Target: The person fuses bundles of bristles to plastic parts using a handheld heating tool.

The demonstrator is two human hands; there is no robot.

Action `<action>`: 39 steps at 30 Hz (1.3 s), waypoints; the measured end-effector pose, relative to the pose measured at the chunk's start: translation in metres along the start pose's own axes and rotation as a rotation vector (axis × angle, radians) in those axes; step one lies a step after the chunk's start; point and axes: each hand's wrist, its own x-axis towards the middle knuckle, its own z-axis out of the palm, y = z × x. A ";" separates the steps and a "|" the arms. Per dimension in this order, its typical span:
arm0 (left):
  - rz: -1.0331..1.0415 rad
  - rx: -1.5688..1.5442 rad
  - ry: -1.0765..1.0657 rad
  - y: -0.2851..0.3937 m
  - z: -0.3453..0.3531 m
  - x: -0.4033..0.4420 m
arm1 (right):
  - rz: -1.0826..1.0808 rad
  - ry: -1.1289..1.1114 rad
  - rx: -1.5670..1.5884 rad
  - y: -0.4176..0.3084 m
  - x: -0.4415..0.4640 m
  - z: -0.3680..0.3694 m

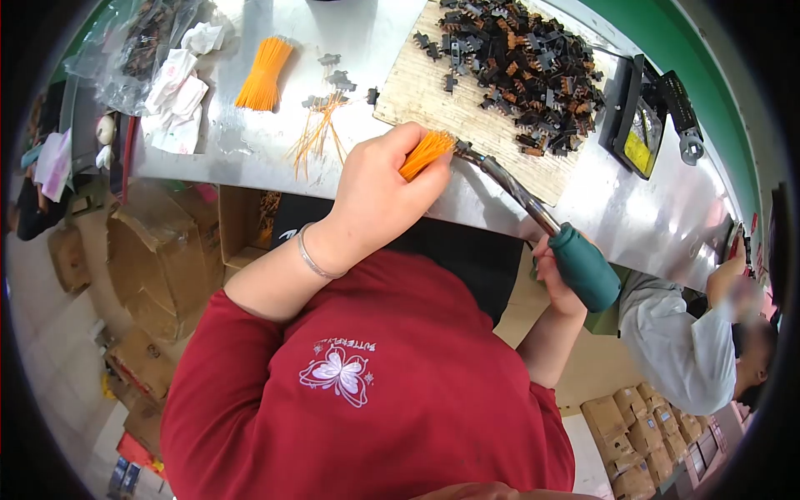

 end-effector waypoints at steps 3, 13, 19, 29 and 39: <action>0.018 0.012 0.009 -0.002 0.001 0.000 | -0.016 -0.002 0.053 0.002 0.001 0.002; 0.082 0.165 -0.009 -0.002 -0.001 0.001 | -0.068 0.007 -0.039 0.000 0.005 0.004; 0.085 0.084 0.030 -0.003 0.001 0.001 | 0.044 0.014 -0.059 -0.001 0.002 0.003; 0.091 0.107 0.040 -0.003 0.002 0.000 | 0.158 0.028 0.275 0.014 -0.009 -0.005; 0.075 0.056 0.011 -0.003 0.001 0.000 | 0.121 0.029 0.221 0.007 -0.005 -0.002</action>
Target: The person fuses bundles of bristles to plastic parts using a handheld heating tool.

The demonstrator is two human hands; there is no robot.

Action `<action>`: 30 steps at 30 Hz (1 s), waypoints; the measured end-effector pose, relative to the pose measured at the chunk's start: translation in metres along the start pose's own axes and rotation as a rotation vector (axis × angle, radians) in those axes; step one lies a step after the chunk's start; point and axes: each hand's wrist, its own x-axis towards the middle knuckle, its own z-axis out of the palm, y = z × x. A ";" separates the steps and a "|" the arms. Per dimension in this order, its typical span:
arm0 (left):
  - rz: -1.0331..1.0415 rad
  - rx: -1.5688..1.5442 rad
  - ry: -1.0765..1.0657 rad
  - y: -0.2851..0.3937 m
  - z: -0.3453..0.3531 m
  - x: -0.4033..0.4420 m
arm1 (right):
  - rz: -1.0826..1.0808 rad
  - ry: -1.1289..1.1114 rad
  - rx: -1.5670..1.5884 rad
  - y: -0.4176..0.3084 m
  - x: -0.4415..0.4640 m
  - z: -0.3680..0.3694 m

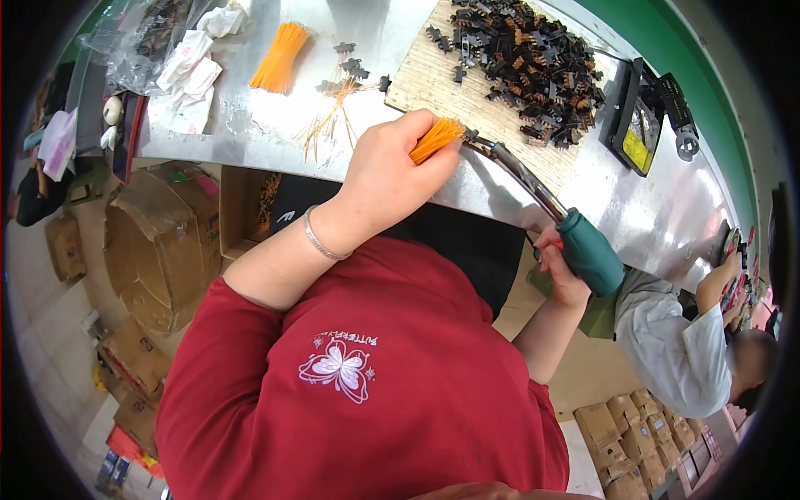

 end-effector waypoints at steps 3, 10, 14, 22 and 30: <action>0.016 -0.018 -0.010 -0.003 0.001 0.000 | -0.027 -0.044 -0.023 0.000 -0.001 -0.003; 0.013 0.021 0.013 0.001 0.000 0.000 | -0.009 -0.079 -0.001 -0.004 0.001 0.000; 0.019 0.032 0.006 0.002 0.000 0.001 | -0.040 -0.085 -0.094 -0.004 0.003 -0.001; 0.010 0.060 0.021 0.002 0.000 0.001 | -0.016 -0.034 -0.127 -0.005 0.005 0.003; 0.012 0.062 0.025 0.001 0.000 0.001 | 0.016 -0.074 0.032 -0.004 0.000 0.000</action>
